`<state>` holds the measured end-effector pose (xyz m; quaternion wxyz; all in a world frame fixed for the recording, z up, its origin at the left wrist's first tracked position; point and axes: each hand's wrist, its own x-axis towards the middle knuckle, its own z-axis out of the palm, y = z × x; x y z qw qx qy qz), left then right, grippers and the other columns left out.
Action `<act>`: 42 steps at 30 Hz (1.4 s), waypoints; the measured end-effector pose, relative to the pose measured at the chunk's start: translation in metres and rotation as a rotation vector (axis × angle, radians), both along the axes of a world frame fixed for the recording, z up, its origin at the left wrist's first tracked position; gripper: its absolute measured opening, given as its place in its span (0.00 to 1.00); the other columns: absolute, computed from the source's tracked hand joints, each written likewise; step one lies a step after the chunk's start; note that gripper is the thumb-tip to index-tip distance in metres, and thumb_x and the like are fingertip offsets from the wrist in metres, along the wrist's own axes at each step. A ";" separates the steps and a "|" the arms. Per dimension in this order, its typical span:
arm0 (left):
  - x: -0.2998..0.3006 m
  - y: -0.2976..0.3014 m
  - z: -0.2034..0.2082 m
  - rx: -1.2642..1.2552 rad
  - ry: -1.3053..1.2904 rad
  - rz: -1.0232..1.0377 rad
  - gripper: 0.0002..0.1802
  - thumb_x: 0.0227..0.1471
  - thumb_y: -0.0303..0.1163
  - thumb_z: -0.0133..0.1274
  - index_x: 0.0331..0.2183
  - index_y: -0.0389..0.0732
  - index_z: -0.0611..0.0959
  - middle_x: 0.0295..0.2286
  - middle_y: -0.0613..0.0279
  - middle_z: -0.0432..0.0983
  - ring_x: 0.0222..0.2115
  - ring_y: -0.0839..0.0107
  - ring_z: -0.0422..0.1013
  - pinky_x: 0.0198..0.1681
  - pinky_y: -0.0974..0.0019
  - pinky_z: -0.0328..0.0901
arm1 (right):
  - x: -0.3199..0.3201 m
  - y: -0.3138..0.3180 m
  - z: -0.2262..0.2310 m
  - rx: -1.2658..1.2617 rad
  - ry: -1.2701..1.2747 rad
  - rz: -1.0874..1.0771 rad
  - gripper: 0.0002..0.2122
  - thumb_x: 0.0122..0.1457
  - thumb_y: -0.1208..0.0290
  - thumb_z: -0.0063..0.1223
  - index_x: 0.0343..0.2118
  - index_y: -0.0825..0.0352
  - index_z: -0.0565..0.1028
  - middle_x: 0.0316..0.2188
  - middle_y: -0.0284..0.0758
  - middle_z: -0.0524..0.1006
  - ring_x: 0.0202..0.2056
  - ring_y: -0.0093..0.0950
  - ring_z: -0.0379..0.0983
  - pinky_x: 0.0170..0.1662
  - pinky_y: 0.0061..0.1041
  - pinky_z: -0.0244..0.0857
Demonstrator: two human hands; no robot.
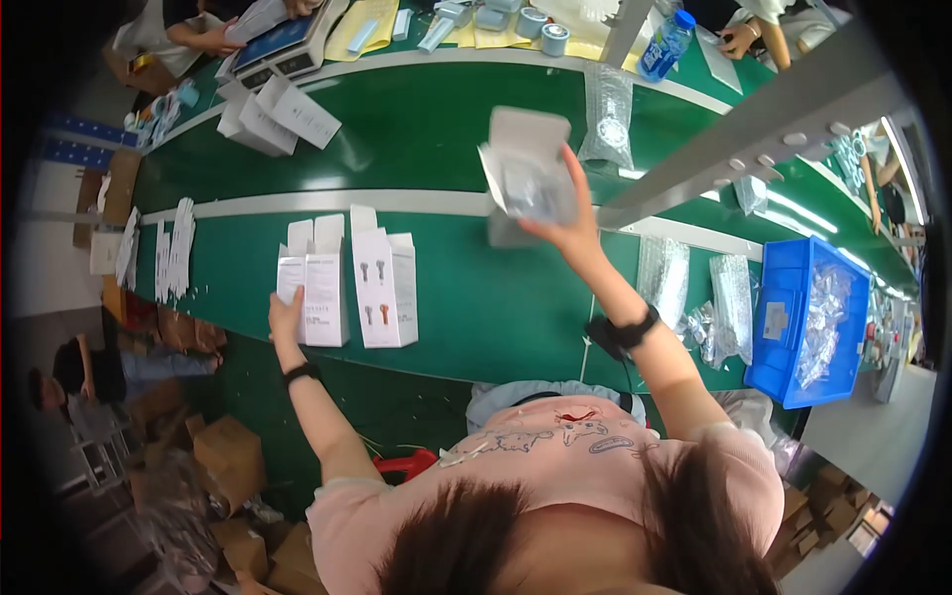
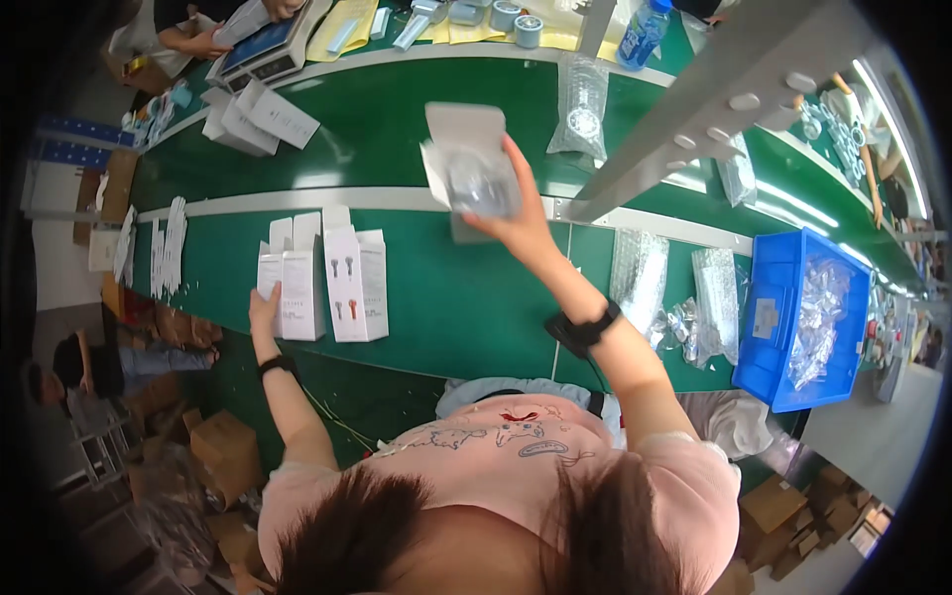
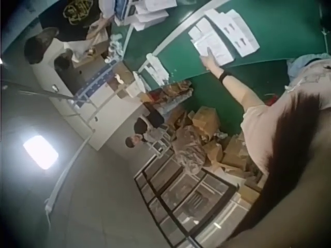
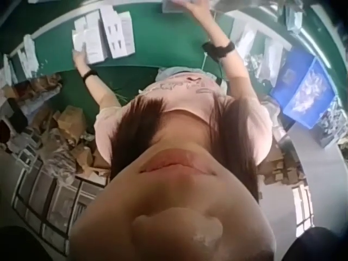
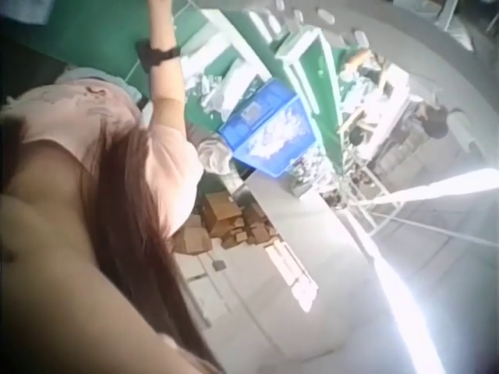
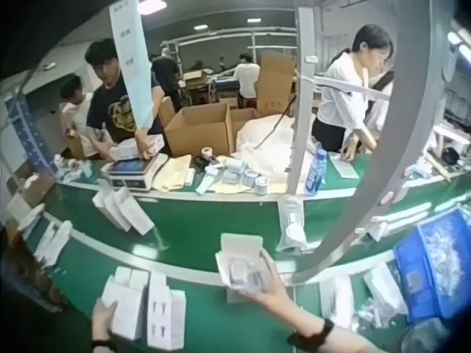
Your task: The person packs items by hand, picking up a small plastic bag from a blue bin, placing it into a white box, and then inserting a larger bubble-wrapped item into the same box. The person then closes the box and sets it aside on the green table.
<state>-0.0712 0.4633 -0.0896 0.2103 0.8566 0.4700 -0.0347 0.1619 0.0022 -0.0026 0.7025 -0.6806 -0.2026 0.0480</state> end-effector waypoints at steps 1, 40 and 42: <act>0.018 -0.026 0.000 0.012 0.016 -0.006 0.45 0.39 0.55 0.54 0.47 0.27 0.64 0.43 0.37 0.66 0.44 0.50 0.65 0.47 0.56 0.58 | 0.024 0.017 -0.008 0.107 0.027 -0.001 0.45 0.35 0.76 0.63 0.58 0.62 0.49 0.54 0.37 0.56 0.54 0.31 0.54 0.56 0.29 0.48; 0.115 -0.368 0.011 -0.109 -0.413 -1.046 0.35 0.35 0.34 0.60 0.47 0.40 0.65 0.43 0.46 0.61 0.38 0.52 0.62 0.38 0.60 0.62 | 0.116 0.039 -0.023 -0.589 -0.526 -0.138 0.38 0.37 0.78 0.55 0.55 0.48 0.55 0.38 0.43 0.63 0.34 0.35 0.67 0.37 0.28 0.65; 0.115 -0.377 0.022 0.137 -0.266 -1.145 0.39 0.34 0.35 0.60 0.50 0.43 0.63 0.44 0.44 0.59 0.40 0.52 0.61 0.39 0.57 0.61 | 0.066 0.025 0.015 -0.426 -0.605 -0.001 0.38 0.34 0.79 0.56 0.53 0.43 0.59 0.39 0.45 0.63 0.34 0.42 0.66 0.37 0.32 0.65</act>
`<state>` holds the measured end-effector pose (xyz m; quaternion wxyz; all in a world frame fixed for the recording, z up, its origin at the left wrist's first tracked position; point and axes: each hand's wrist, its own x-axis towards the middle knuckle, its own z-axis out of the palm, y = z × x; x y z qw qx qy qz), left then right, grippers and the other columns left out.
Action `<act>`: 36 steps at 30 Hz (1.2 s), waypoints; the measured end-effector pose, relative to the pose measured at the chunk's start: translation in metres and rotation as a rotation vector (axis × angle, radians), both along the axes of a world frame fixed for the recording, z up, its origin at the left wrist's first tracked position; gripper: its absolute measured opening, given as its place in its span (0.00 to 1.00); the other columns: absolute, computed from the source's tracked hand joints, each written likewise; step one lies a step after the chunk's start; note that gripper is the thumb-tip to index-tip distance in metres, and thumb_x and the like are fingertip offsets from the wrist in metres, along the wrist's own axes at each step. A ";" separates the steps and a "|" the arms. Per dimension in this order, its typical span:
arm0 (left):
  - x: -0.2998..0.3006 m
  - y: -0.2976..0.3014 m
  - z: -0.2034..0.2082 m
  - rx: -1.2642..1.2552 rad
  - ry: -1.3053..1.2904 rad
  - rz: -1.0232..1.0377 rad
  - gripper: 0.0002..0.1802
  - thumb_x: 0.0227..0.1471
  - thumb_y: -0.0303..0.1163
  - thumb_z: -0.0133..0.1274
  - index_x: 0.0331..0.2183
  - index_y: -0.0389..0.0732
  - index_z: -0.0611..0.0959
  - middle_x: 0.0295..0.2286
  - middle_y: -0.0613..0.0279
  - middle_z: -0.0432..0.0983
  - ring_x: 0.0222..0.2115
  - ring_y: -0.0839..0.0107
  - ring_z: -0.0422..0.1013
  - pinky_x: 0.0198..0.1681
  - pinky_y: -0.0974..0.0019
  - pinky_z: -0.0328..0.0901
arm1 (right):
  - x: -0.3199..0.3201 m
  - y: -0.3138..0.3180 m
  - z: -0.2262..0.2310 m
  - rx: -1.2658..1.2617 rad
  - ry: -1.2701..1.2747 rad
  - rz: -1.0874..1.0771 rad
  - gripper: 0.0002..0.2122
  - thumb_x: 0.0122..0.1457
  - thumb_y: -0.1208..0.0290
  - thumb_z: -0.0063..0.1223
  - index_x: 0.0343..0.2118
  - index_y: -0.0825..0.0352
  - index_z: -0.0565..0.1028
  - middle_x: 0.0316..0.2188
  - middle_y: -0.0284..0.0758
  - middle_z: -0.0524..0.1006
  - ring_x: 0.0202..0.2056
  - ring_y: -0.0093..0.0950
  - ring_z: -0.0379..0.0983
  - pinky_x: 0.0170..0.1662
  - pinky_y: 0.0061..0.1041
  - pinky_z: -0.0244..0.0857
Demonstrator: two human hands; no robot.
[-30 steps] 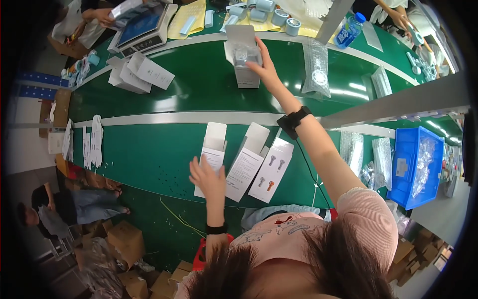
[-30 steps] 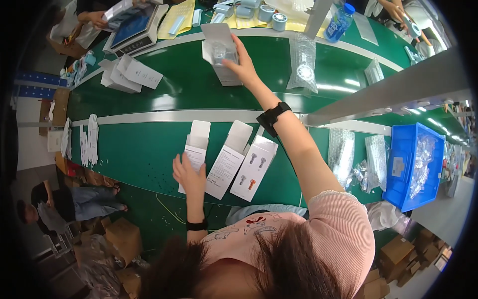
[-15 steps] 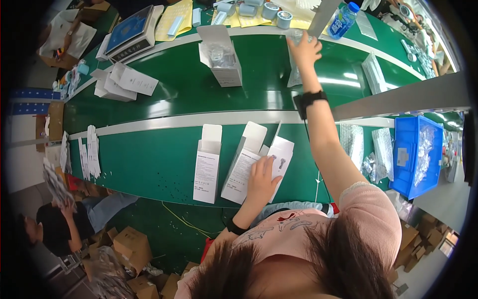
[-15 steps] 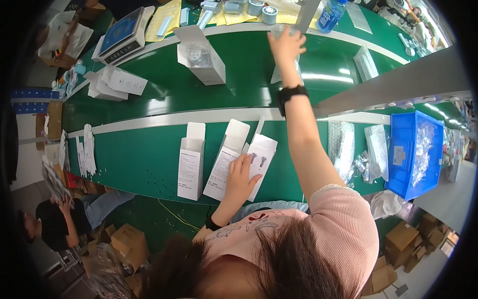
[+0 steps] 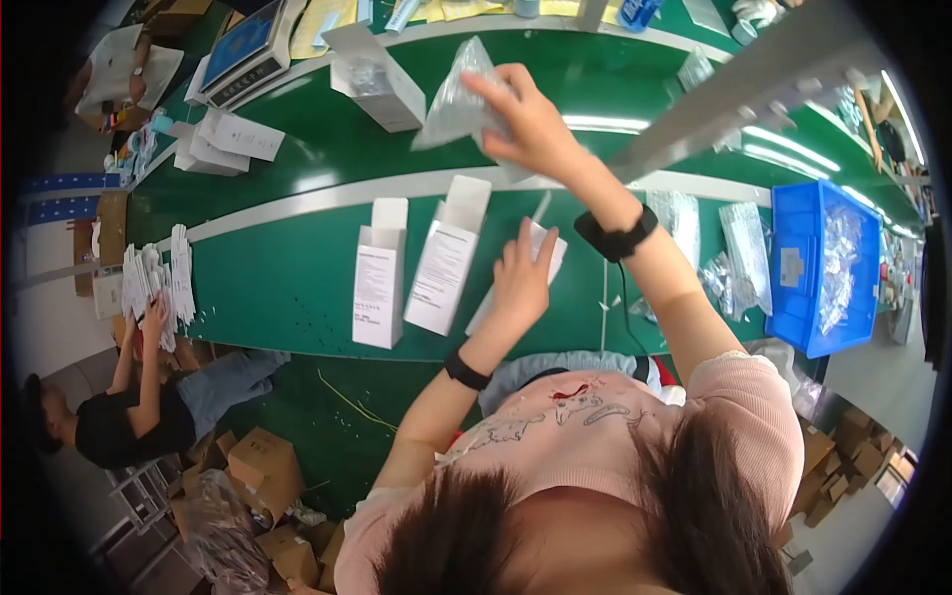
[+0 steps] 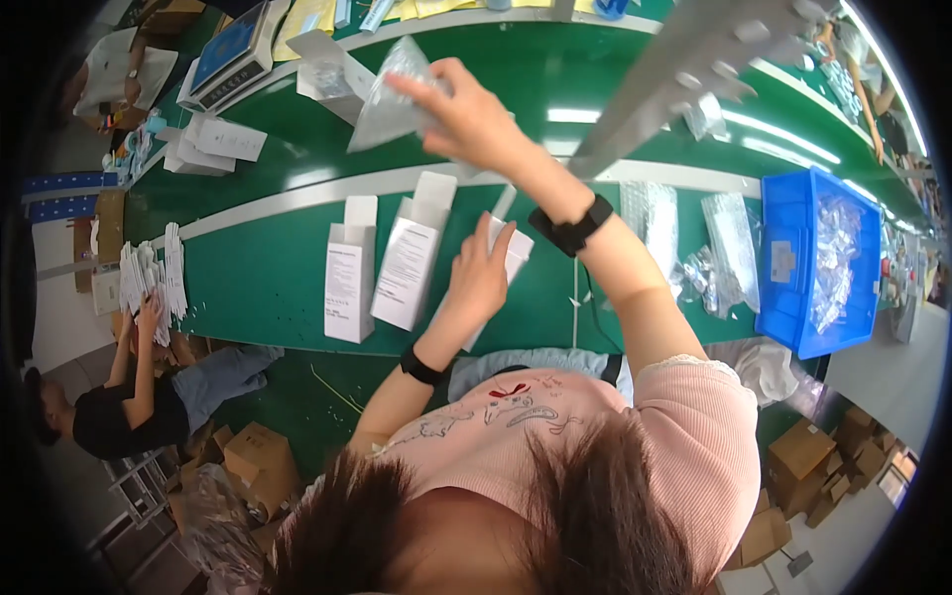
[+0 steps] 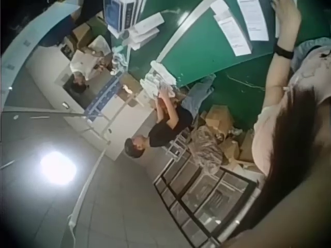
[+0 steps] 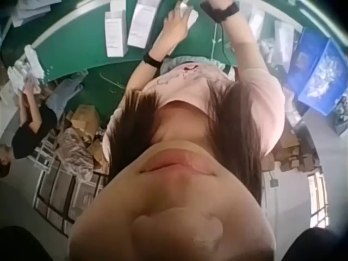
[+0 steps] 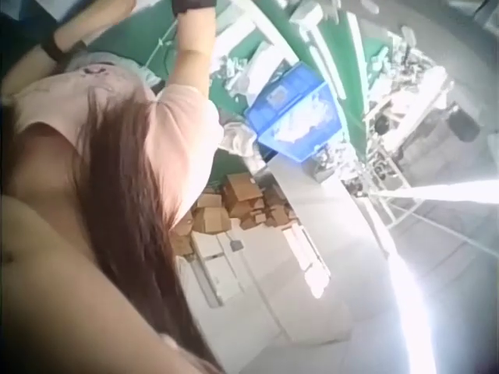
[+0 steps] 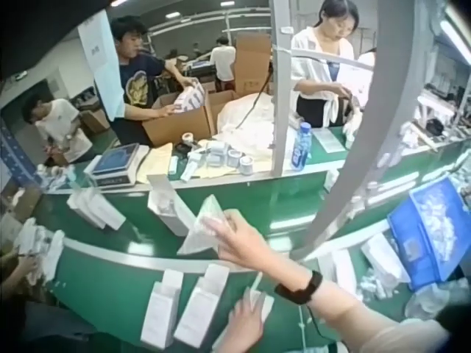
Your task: The person packs items by hand, picking up a small plastic bag from a blue bin, placing it into a white box, and then inserting a larger bubble-wrapped item into the same box. The person then closes the box and sets it aside on the green table.
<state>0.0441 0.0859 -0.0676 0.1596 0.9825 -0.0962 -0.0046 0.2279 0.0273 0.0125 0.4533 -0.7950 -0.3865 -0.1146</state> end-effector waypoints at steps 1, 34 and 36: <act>-0.001 -0.002 0.007 0.002 0.003 0.010 0.39 0.34 0.35 0.60 0.50 0.43 0.63 0.44 0.44 0.59 0.40 0.52 0.61 0.39 0.57 0.61 | -0.023 -0.011 0.018 0.002 0.003 0.010 0.38 0.34 0.79 0.56 0.53 0.43 0.59 0.39 0.45 0.63 0.34 0.42 0.66 0.37 0.32 0.65; -0.021 -0.093 0.015 -0.831 -0.416 -0.023 0.40 0.29 0.28 0.67 0.36 0.43 0.53 0.50 0.37 0.49 0.50 0.51 0.55 0.50 0.59 0.54 | -0.169 -0.346 -0.054 -0.182 0.112 -0.418 0.20 0.40 0.71 0.57 0.41 0.60 0.72 0.48 0.39 0.64 0.56 0.39 0.51 0.56 0.41 0.47; -0.027 -0.078 -0.004 -0.854 -0.362 0.179 0.39 0.29 0.28 0.66 0.36 0.43 0.54 0.50 0.37 0.48 0.50 0.52 0.54 0.51 0.58 0.53 | -0.178 -0.356 -0.085 -0.840 0.121 -0.580 0.18 0.39 0.74 0.57 0.38 0.63 0.73 0.47 0.38 0.65 0.55 0.40 0.51 0.55 0.42 0.48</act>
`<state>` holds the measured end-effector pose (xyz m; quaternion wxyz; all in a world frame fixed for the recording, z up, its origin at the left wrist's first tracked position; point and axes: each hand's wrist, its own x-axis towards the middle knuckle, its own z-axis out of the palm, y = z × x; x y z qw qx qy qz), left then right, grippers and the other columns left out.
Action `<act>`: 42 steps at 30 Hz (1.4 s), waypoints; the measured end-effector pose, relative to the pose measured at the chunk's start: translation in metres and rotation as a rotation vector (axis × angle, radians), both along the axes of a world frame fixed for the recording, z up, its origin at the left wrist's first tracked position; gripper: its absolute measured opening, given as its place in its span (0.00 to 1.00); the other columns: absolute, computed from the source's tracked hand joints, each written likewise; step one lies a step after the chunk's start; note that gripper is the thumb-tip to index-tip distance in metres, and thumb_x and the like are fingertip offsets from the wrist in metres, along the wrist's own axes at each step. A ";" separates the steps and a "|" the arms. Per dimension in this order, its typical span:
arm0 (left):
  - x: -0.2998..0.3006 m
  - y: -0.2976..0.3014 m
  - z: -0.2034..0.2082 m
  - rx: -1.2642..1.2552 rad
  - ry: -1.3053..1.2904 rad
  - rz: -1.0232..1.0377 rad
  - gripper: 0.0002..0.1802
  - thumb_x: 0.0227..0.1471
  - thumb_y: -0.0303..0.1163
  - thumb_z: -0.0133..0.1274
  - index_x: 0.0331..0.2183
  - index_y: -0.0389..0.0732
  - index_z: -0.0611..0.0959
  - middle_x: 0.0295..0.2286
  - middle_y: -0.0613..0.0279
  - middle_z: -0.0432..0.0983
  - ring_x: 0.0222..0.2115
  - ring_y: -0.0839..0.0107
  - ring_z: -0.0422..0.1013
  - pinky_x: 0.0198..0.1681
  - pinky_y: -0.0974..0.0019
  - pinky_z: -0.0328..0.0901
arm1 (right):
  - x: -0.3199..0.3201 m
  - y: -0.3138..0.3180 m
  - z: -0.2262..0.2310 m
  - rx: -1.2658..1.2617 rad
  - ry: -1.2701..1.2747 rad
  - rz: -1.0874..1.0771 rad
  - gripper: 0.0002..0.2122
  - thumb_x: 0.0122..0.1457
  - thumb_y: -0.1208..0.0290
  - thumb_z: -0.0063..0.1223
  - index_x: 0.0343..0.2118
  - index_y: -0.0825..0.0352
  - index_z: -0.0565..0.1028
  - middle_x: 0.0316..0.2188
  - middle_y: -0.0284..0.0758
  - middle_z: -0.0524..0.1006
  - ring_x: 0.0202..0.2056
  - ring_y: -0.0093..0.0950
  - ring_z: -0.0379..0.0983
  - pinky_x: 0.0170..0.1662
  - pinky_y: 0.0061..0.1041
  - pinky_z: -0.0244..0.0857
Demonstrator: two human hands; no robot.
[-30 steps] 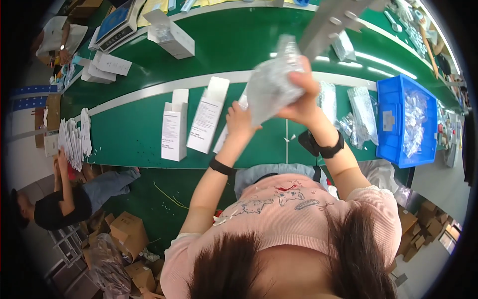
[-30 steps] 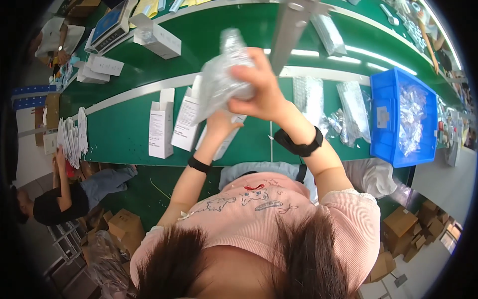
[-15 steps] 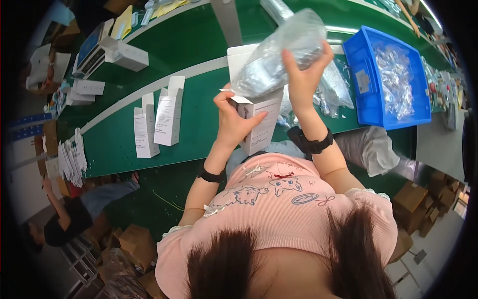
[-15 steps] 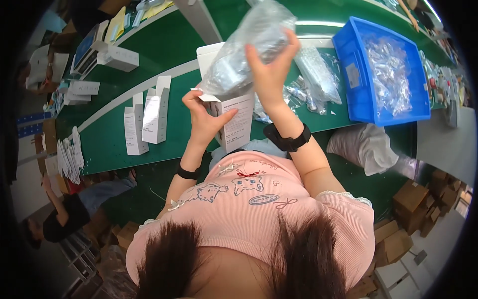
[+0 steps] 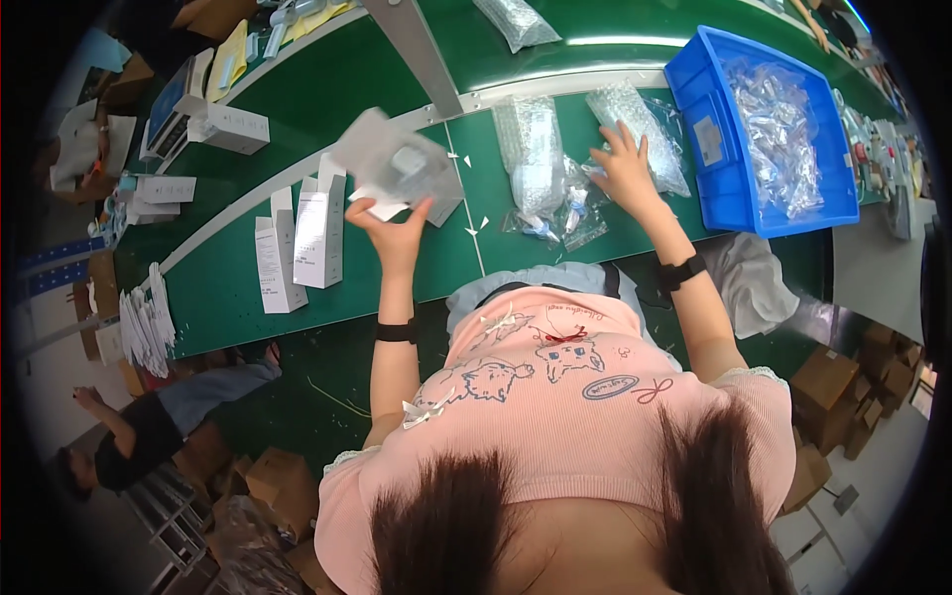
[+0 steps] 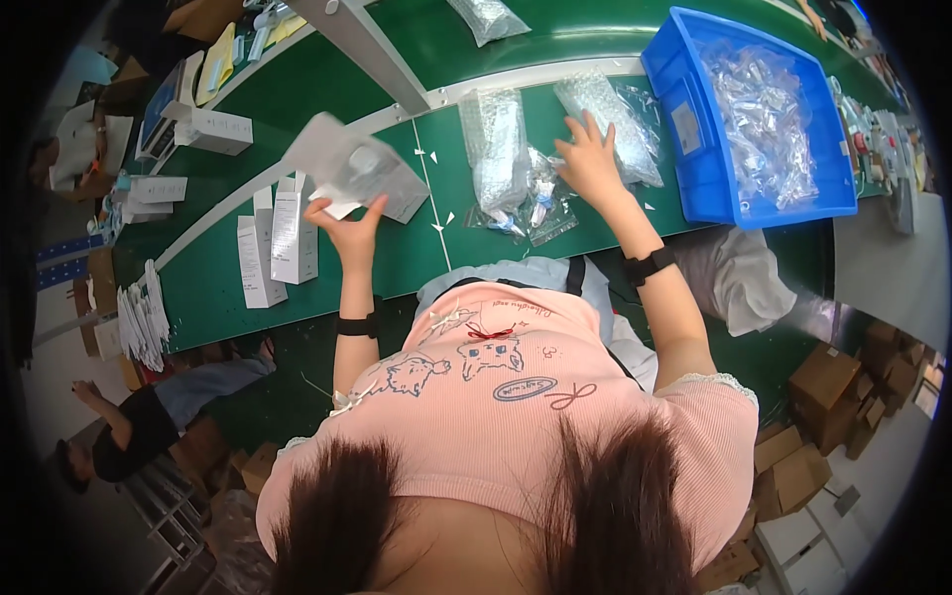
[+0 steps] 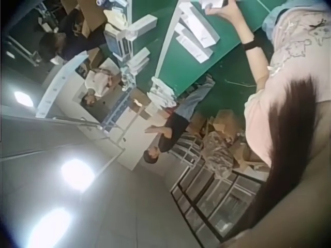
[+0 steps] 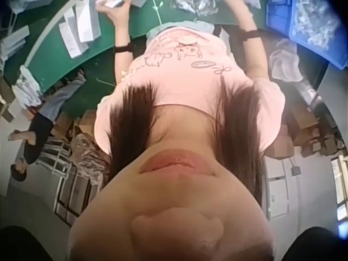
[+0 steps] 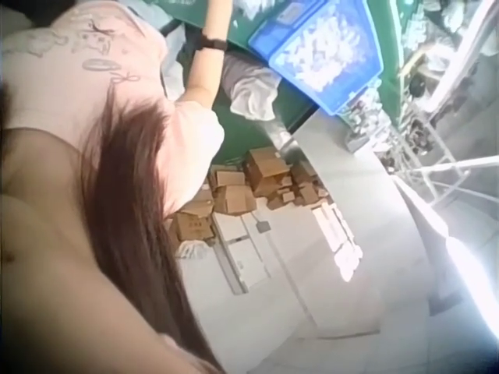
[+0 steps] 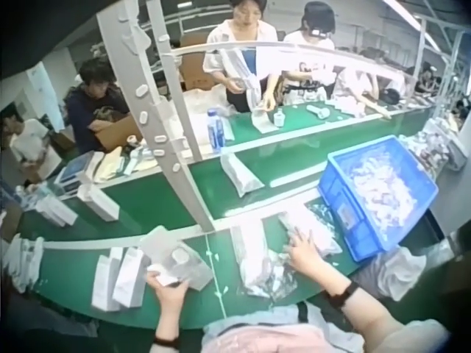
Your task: The person packs items by hand, picking up a small plastic bag from a blue bin, placing it into a white box, and then inserting a larger bubble-wrapped item into the same box. The person then closes the box and sets it aside on the green table.
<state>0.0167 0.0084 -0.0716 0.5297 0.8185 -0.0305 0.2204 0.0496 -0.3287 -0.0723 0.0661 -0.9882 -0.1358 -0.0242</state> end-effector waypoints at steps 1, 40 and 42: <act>-0.002 0.008 -0.002 0.023 0.069 0.047 0.40 0.29 0.29 0.66 0.38 0.42 0.53 0.49 0.42 0.49 0.49 0.56 0.54 0.50 0.60 0.53 | -0.002 -0.005 -0.010 0.000 -0.002 0.007 0.18 0.39 0.74 0.57 0.38 0.63 0.73 0.47 0.38 0.65 0.55 0.40 0.51 0.55 0.42 0.48; 0.003 0.038 0.051 -0.336 0.288 0.075 0.11 0.36 0.26 0.59 0.16 0.33 0.72 0.17 0.69 0.66 0.18 0.83 0.60 0.20 0.78 0.52 | 0.018 0.197 0.072 0.433 -0.389 0.792 0.13 0.44 0.61 0.55 0.33 0.59 0.74 0.34 0.27 0.69 0.44 0.33 0.64 0.56 0.52 0.39; 0.004 0.037 0.055 -0.324 0.323 0.082 0.09 0.37 0.25 0.58 0.17 0.35 0.74 0.18 0.71 0.67 0.19 0.83 0.60 0.21 0.78 0.52 | 0.013 0.199 0.067 0.429 -0.332 0.791 0.14 0.43 0.61 0.56 0.33 0.59 0.74 0.34 0.27 0.69 0.44 0.32 0.64 0.56 0.52 0.40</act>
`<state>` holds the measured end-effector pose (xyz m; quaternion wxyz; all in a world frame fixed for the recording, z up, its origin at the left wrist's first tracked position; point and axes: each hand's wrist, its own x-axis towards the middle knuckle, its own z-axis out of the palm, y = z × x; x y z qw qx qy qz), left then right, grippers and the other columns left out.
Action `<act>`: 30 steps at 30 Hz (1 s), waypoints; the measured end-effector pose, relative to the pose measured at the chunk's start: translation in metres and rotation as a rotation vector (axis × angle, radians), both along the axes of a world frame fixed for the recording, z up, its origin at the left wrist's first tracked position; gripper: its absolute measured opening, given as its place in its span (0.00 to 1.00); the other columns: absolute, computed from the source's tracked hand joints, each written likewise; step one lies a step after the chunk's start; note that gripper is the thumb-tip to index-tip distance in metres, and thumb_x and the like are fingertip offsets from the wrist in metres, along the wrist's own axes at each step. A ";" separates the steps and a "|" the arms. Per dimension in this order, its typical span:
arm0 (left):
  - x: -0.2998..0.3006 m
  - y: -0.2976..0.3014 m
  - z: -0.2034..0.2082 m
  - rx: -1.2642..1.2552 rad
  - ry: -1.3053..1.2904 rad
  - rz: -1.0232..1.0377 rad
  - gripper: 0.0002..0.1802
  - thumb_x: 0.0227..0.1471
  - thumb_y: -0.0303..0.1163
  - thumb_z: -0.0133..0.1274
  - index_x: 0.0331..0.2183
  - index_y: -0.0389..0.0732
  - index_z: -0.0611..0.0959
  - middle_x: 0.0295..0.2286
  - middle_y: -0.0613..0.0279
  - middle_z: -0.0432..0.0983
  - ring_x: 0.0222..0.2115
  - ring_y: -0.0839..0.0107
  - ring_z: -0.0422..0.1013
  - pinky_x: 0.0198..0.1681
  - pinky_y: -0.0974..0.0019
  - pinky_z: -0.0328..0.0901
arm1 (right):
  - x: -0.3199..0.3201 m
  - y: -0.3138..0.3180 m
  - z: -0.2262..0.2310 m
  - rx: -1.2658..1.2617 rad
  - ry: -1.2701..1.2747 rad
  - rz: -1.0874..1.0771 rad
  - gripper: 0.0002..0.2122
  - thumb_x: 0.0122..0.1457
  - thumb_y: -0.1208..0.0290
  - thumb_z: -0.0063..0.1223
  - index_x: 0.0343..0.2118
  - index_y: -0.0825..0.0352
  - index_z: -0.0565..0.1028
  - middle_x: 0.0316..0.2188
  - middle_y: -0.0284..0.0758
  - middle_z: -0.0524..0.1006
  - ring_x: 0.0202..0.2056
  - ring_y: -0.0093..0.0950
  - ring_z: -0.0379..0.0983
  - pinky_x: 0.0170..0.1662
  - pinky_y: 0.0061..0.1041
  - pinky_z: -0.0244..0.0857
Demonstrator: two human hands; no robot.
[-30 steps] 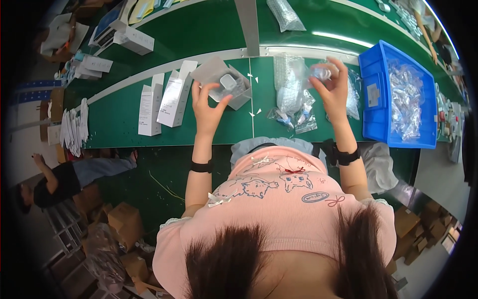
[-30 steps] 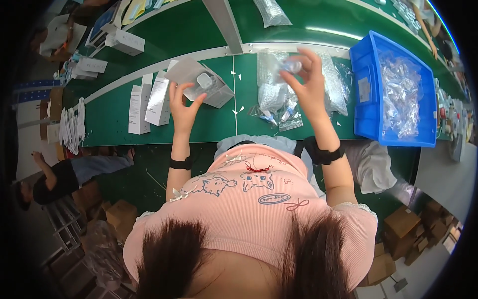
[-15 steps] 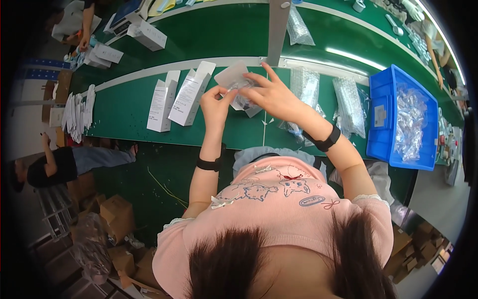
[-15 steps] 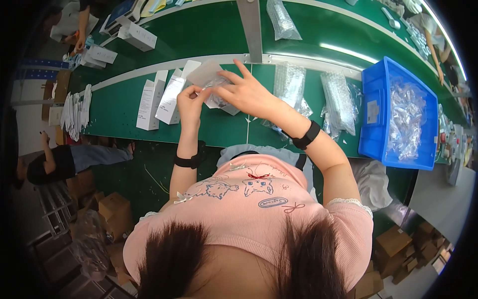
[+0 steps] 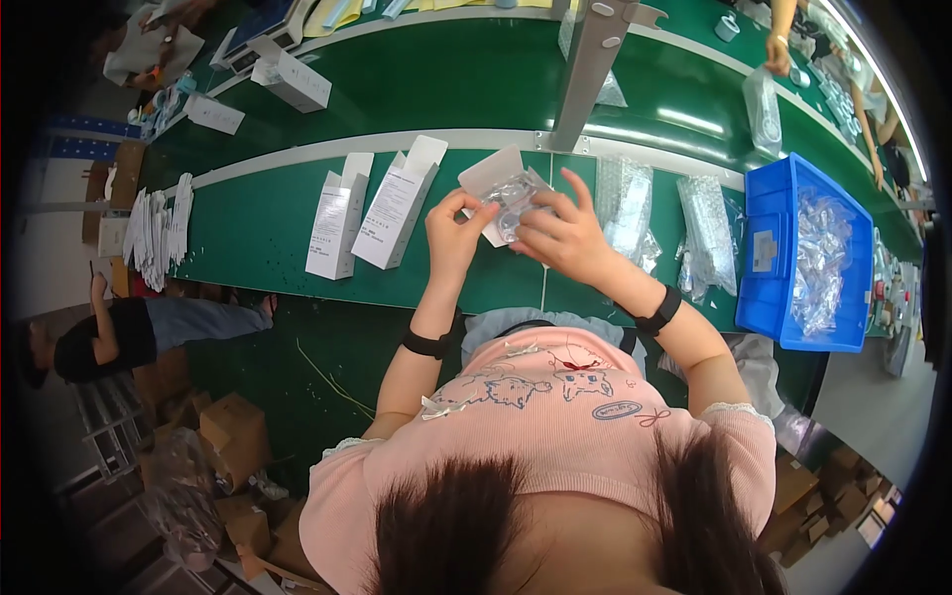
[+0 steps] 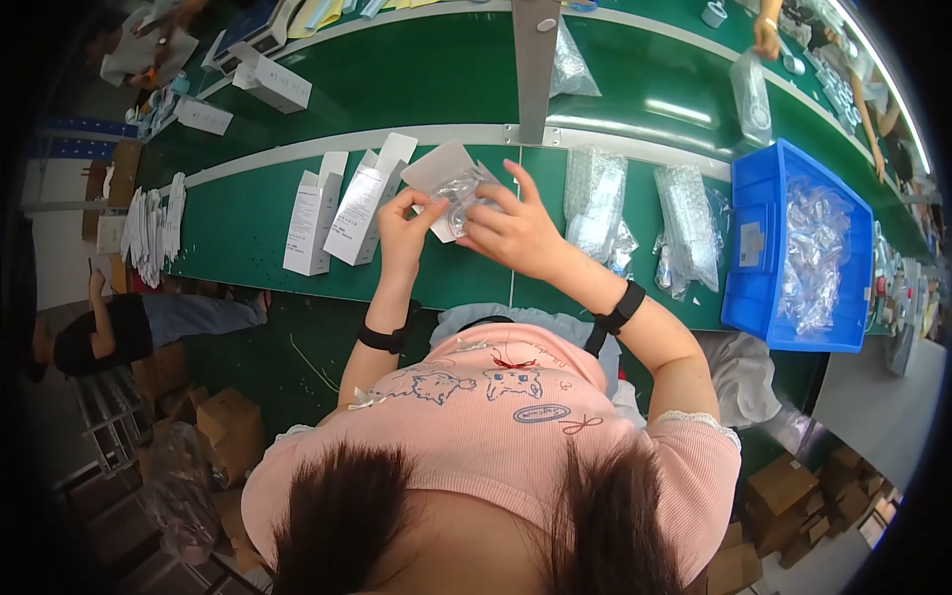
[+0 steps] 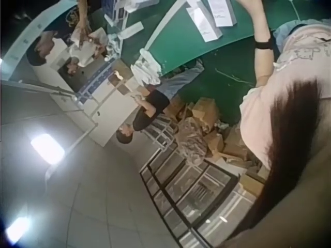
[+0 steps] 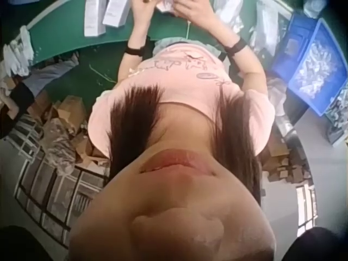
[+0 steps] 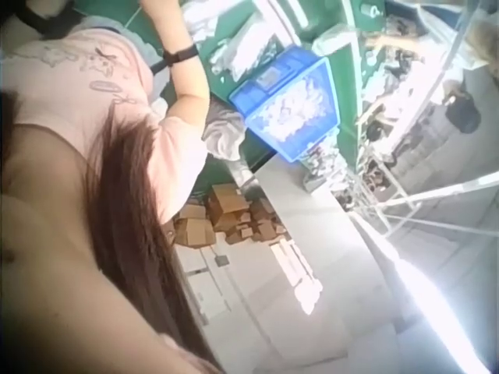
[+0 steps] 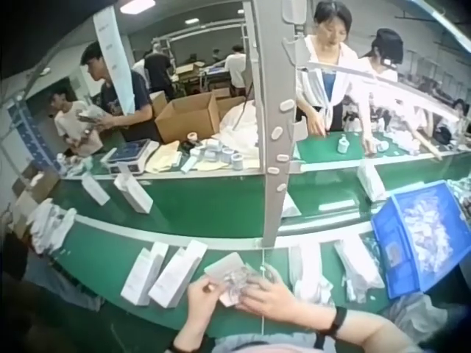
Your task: The person packs items by hand, picking up a small plastic bag from a blue bin, placing it into a white box, and then inserting a larger bubble-wrapped item into the same box. The person then closes the box and sets it aside on the green table.
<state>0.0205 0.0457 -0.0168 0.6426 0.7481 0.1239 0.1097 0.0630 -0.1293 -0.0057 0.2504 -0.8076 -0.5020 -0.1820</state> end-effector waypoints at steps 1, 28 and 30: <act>0.000 -0.001 0.002 0.006 0.018 -0.001 0.08 0.38 0.25 0.58 0.17 0.36 0.75 0.18 0.72 0.67 0.19 0.84 0.60 0.22 0.78 0.53 | -0.003 0.001 -0.002 -0.024 0.044 0.008 0.14 0.42 0.61 0.56 0.33 0.60 0.74 0.33 0.27 0.70 0.43 0.32 0.64 0.56 0.52 0.40; 0.278 0.146 -0.045 0.094 -0.121 0.333 0.10 0.39 0.27 0.57 0.27 0.34 0.75 0.27 0.58 0.70 0.29 0.70 0.66 0.32 0.69 0.61 | 0.374 0.012 -0.129 -0.240 0.537 -0.637 0.29 0.46 0.58 0.55 0.47 0.72 0.62 0.35 0.48 0.72 0.38 0.42 0.69 0.44 0.31 0.63; 0.256 0.146 -0.053 0.271 -0.177 0.382 0.18 0.40 0.30 0.57 0.35 0.35 0.73 0.38 0.51 0.67 0.40 0.61 0.63 0.44 0.63 0.59 | 0.376 0.042 -0.144 -0.454 0.766 -0.673 0.37 0.41 0.56 0.57 0.52 0.72 0.56 0.33 0.51 0.72 0.36 0.43 0.71 0.40 0.34 0.66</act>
